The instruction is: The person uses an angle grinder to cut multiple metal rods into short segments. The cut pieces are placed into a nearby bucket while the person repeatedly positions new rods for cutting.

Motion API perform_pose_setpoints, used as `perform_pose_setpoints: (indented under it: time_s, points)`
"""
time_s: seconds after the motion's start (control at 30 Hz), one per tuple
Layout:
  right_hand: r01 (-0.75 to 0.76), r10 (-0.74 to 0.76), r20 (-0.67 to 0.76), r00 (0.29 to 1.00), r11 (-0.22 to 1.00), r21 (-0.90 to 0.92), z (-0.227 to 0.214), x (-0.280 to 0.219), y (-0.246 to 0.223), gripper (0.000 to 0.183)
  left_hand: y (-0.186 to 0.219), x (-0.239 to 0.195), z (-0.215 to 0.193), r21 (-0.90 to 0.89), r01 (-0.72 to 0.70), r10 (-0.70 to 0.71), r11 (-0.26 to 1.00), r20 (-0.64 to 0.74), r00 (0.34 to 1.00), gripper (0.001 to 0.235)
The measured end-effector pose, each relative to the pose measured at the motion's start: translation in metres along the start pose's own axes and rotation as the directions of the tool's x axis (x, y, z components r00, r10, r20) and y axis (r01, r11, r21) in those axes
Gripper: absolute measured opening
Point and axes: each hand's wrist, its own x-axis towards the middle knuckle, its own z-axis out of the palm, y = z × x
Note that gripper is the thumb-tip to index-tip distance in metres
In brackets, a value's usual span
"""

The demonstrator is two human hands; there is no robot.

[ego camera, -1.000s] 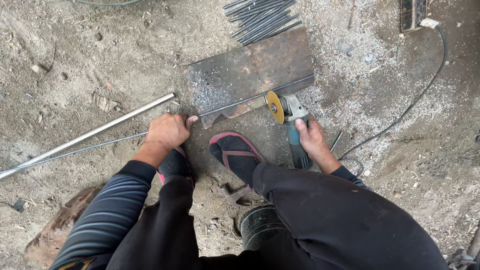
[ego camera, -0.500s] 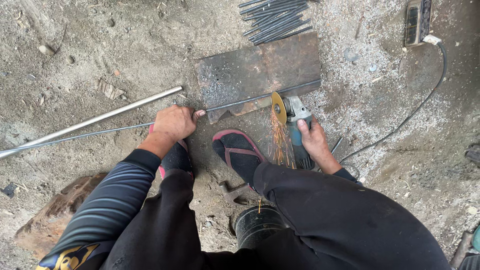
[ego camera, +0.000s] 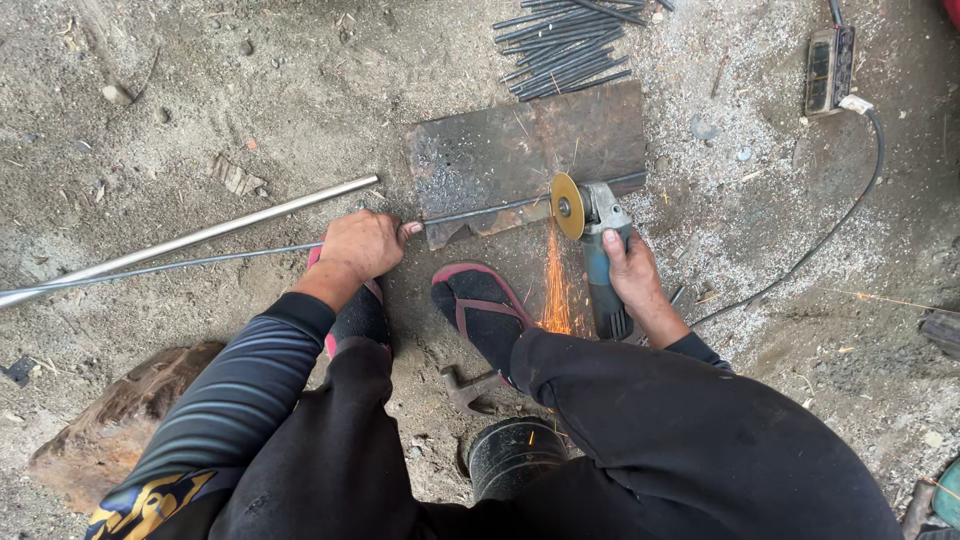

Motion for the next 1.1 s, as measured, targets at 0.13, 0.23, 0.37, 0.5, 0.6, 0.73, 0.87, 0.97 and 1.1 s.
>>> perform_pose_setpoints:
  time_s: [0.13,0.23,0.37,0.5,0.6,0.73,0.87,0.97,1.1]
  points:
    - [-0.005,0.005,-0.004,1.000,1.000,-0.028,0.003,0.000,-0.008,0.076,0.000,0.000,0.000,0.001,0.001,-0.001,1.000,0.014,1.000,0.061]
    - [-0.020,0.020,-0.009,1.000,0.998,-0.056,0.004,-0.001,-0.013,0.077,0.001,0.000,0.000,0.019,0.000,0.000,1.000,0.020,1.000,0.061]
    - [-0.002,0.001,-0.008,1.000,0.999,-0.053,0.006,0.000,-0.016,0.077,0.000,0.002,0.001,0.033,-0.002,0.002,0.999,0.009,1.000,0.060]
    - [-0.028,0.026,-0.019,0.999,0.996,-0.088,0.001,0.002,-0.008,0.077,0.000,0.002,0.004,0.030,0.000,0.000,1.000,-0.001,1.000,0.059]
    - [-0.005,0.002,-0.023,1.000,0.992,-0.125,-0.004,0.008,0.002,0.078,-0.001,0.002,0.002,0.036,-0.007,0.008,0.999,-0.002,1.000,0.060]
    - [0.193,-0.199,0.002,0.980,0.953,-0.234,-0.006,0.010,0.006,0.075,0.001,0.000,0.000,0.024,-0.014,0.014,1.000,-0.004,1.000,0.060]
    - [-0.085,0.083,-0.039,0.996,0.996,-0.035,-0.002,0.004,-0.002,0.075,0.002,-0.001,-0.001,0.027,-0.014,0.014,1.000,0.003,1.000,0.061]
    - [-0.063,0.062,-0.024,0.998,0.996,-0.060,0.002,0.000,-0.010,0.072,0.002,-0.002,-0.002,0.019,-0.010,0.010,1.000,-0.002,1.000,0.060]
    - [0.007,-0.008,-0.014,1.000,0.997,-0.073,0.004,0.002,-0.014,0.072,0.002,-0.001,-0.003,0.022,-0.012,0.012,1.000,-0.002,1.000,0.060]
